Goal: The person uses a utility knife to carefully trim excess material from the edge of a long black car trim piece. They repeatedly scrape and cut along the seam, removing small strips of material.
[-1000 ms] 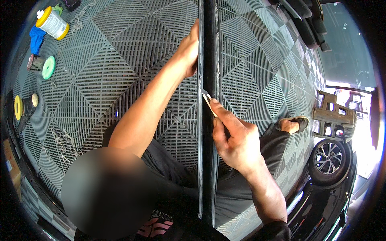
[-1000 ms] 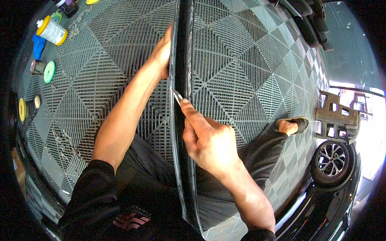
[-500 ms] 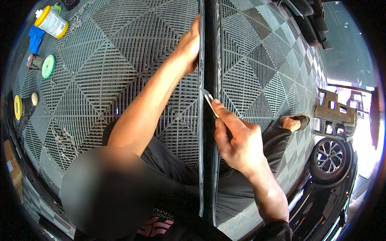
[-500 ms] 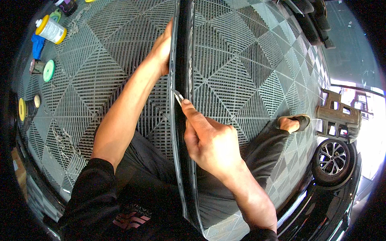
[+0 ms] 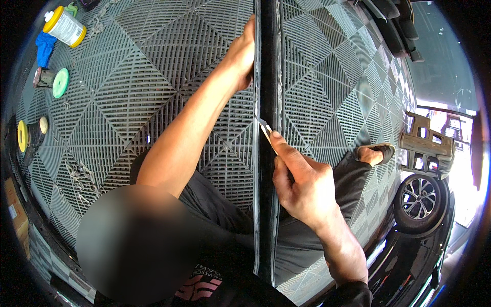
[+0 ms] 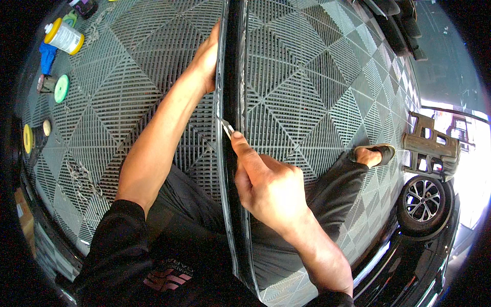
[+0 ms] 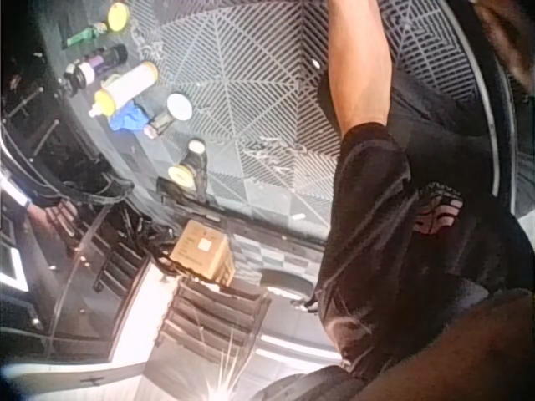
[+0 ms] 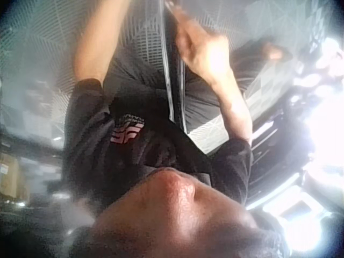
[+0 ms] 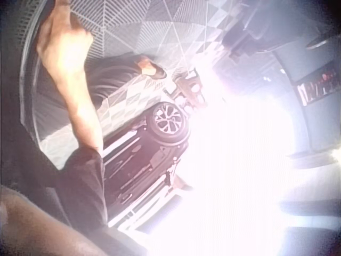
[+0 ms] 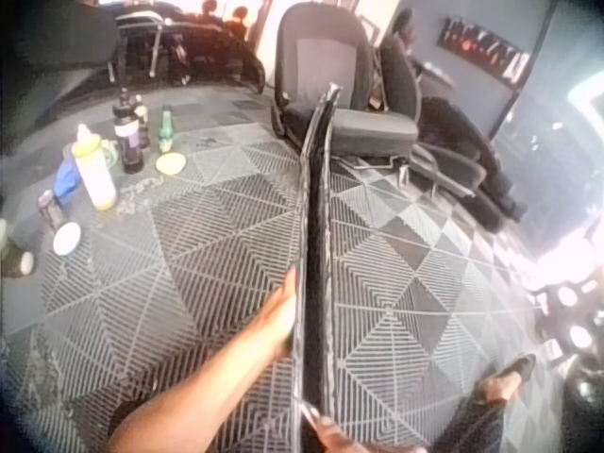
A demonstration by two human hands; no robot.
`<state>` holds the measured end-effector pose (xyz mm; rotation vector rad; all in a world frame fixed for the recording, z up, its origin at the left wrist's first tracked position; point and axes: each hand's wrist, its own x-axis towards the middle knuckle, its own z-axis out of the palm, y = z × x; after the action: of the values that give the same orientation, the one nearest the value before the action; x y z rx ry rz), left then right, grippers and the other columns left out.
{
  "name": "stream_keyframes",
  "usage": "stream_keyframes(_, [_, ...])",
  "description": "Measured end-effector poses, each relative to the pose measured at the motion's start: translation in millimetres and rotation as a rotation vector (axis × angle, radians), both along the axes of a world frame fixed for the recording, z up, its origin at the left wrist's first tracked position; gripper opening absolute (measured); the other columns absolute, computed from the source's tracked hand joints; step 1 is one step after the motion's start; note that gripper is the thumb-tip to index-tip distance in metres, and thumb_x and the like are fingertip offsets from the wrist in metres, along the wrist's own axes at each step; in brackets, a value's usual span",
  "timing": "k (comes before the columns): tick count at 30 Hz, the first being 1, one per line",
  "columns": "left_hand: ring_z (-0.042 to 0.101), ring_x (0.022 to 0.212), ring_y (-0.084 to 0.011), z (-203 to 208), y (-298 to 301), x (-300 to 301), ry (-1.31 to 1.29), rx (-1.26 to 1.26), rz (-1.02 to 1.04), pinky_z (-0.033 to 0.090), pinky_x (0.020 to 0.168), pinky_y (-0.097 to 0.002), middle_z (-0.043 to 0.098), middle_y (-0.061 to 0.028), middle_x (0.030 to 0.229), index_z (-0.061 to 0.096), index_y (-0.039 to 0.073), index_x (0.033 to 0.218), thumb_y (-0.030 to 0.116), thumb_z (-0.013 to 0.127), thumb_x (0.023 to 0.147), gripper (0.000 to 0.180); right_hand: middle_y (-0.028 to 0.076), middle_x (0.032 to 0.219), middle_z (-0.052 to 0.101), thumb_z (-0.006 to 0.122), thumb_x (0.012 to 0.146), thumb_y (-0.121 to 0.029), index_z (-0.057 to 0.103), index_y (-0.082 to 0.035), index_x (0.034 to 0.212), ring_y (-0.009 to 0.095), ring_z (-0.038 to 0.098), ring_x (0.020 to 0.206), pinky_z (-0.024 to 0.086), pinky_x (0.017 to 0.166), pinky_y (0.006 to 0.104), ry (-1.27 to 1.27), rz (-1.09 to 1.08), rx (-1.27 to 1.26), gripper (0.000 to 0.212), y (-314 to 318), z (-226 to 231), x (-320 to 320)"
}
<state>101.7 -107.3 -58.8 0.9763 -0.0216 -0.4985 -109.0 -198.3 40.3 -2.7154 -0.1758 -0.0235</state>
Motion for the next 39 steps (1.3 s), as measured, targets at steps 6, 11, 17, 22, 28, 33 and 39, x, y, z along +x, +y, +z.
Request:
stream_keyframes(6, [0.058,0.065,-0.0109,2,0,-2,0.006,-0.011,0.007,0.055,0.05,-0.0316,0.059,-0.0009,0.09,0.03,0.027,0.159,0.035,0.053,0.107,0.058,0.009,0.064,0.063,0.069,0.087,-0.004,0.065,-0.007,0.135,0.024,0.062,0.047,0.053,0.048,0.0378,0.033,-0.012,0.039,0.049,-1,2,-2])
stream_keyframes(11, [0.063,0.064,-0.014,-1,1,5,-0.07,-0.003,-0.05,0.058,0.049,-0.0323,0.059,-0.0081,0.092,0.018,0.018,0.162,0.05,0.038,0.11,0.064,0.012,0.068,0.067,0.068,0.088,-0.002,0.066,-0.006,0.133,0.025,0.065,0.051,0.054,0.05,0.0384,0.021,-0.03,0.123,0.046,-2,2,0])
stream_keyframes(17, [0.063,0.066,-0.0148,-1,-2,1,-0.077,0.04,0.024,0.059,0.054,-0.0353,0.061,-0.0086,0.093,0.023,0.018,0.161,0.045,0.041,0.111,0.06,0.012,0.067,0.066,0.068,0.088,-0.001,0.066,-0.005,0.132,0.025,0.064,0.049,0.053,0.049,0.0378,0.005,-0.046,0.153,0.045,0,-3,-2])
stream_keyframes(22, [0.056,0.063,-0.0115,4,-1,-1,0.039,-0.023,0.021,0.052,0.05,-0.0322,0.057,-0.0012,0.087,0.035,0.026,0.156,0.03,0.052,0.107,0.052,0.01,0.064,0.063,0.069,0.087,-0.001,0.066,-0.006,0.133,0.024,0.061,0.046,0.052,0.047,0.0378,0.018,-0.039,0.101,0.047,2,-3,-6])
stream_keyframes(28, [0.063,0.064,-0.0145,-2,1,5,-0.005,-0.01,-0.05,0.059,0.05,-0.0332,0.061,-0.0076,0.09,0.021,0.021,0.16,0.04,0.041,0.111,0.057,0.008,0.06,0.06,0.071,0.086,-0.004,0.066,-0.006,0.134,0.024,0.059,0.044,0.051,0.046,0.0377,0.046,-0.031,0.044,0.049,4,0,-12])
stream_keyframes(33, [0.062,0.062,-0.0135,1,0,1,-0.061,0.02,-0.043,0.059,0.049,-0.0329,0.06,-0.0068,0.089,0.024,0.021,0.159,0.042,0.041,0.111,0.055,0.009,0.06,0.06,0.07,0.086,-0.004,0.065,-0.006,0.135,0.024,0.059,0.044,0.051,0.046,0.0383,0.044,-0.023,0.039,0.049,3,1,-18])
stream_keyframes(39, [0.061,0.061,-0.0123,-4,-1,4,0.001,-0.026,-0.022,0.058,0.048,-0.0323,0.06,-0.0059,0.089,0.021,0.024,0.162,0.042,0.044,0.11,0.059,0.012,0.067,0.067,0.069,0.092,-0.005,0.062,-0.003,0.137,0.024,0.065,0.049,0.052,0.049,0.0371,0.102,-0.137,0.197,0.046,-2,21,-17])
